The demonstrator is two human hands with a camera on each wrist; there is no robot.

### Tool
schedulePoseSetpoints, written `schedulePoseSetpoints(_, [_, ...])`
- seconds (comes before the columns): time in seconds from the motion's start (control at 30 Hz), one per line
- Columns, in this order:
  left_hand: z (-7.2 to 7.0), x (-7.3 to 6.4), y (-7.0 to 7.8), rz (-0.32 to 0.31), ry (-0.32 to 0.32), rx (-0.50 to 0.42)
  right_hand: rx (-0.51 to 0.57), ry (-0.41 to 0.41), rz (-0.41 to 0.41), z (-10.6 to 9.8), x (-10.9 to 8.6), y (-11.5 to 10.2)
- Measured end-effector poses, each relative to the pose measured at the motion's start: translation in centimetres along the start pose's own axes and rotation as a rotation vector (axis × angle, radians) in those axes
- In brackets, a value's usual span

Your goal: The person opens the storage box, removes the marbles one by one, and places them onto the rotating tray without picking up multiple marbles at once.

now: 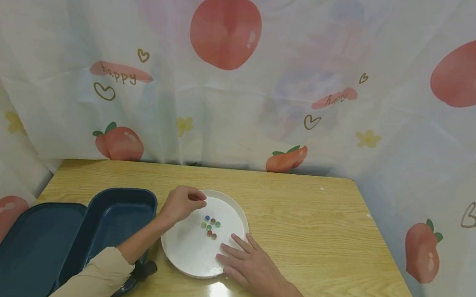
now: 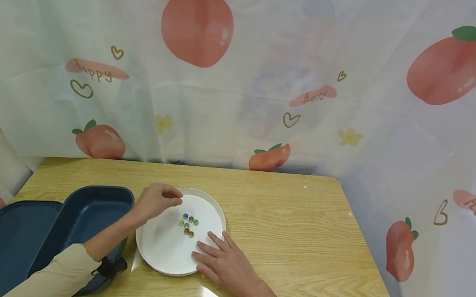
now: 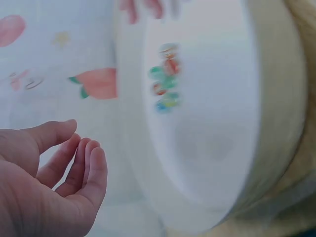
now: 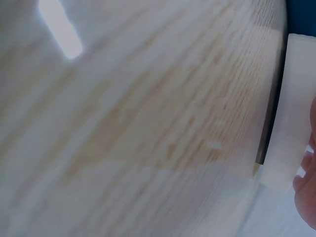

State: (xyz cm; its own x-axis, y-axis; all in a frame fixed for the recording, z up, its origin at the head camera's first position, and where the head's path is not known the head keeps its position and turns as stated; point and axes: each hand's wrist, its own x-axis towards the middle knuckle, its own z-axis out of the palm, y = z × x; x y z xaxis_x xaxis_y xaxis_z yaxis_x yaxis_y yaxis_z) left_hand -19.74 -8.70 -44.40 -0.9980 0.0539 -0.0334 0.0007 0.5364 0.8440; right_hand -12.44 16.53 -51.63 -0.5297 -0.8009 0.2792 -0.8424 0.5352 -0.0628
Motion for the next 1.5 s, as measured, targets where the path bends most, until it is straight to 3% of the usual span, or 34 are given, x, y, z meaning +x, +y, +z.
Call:
schedulePoseSetpoints(0.17, [-2.3,-0.6,0.4,0.022,0.004,-0.029,0.009,-0.008,0.000,-0.1,0.0,0.0])
schedulePoseSetpoints(0.37, [-5.0,-1.4,-0.7,0.019,-0.030,-0.019,0.001,0.000,-0.008,-0.1,0.2,0.0])
schedulePoseSetpoints(0.6, [-8.2,-2.5,-3.5,0.031,-0.053,-0.029,0.003,-0.006,0.001,-0.1,0.1,-0.1])
schedulePoseSetpoints(0.77, [-9.7,-3.5,-5.9,0.007,-0.086,-0.036,-0.005,-0.013,0.000,0.0,0.1,-0.1])
schedulePoseSetpoints(0.97, [-10.4,-4.0,-7.8,-0.010,-0.103,-0.009,-0.006,-0.015,0.005,0.0,0.0,-0.1])
schedulePoseSetpoints(1.17, [-10.2,-4.0,-9.3,-0.008,-0.151,0.004,-0.001,-0.024,0.013,0.0,0.1,-0.1])
schedulePoseSetpoints(1.5, [-9.9,-3.8,-10.6,0.000,-0.251,0.018,-0.010,-0.026,0.008,-0.2,0.1,-0.1])
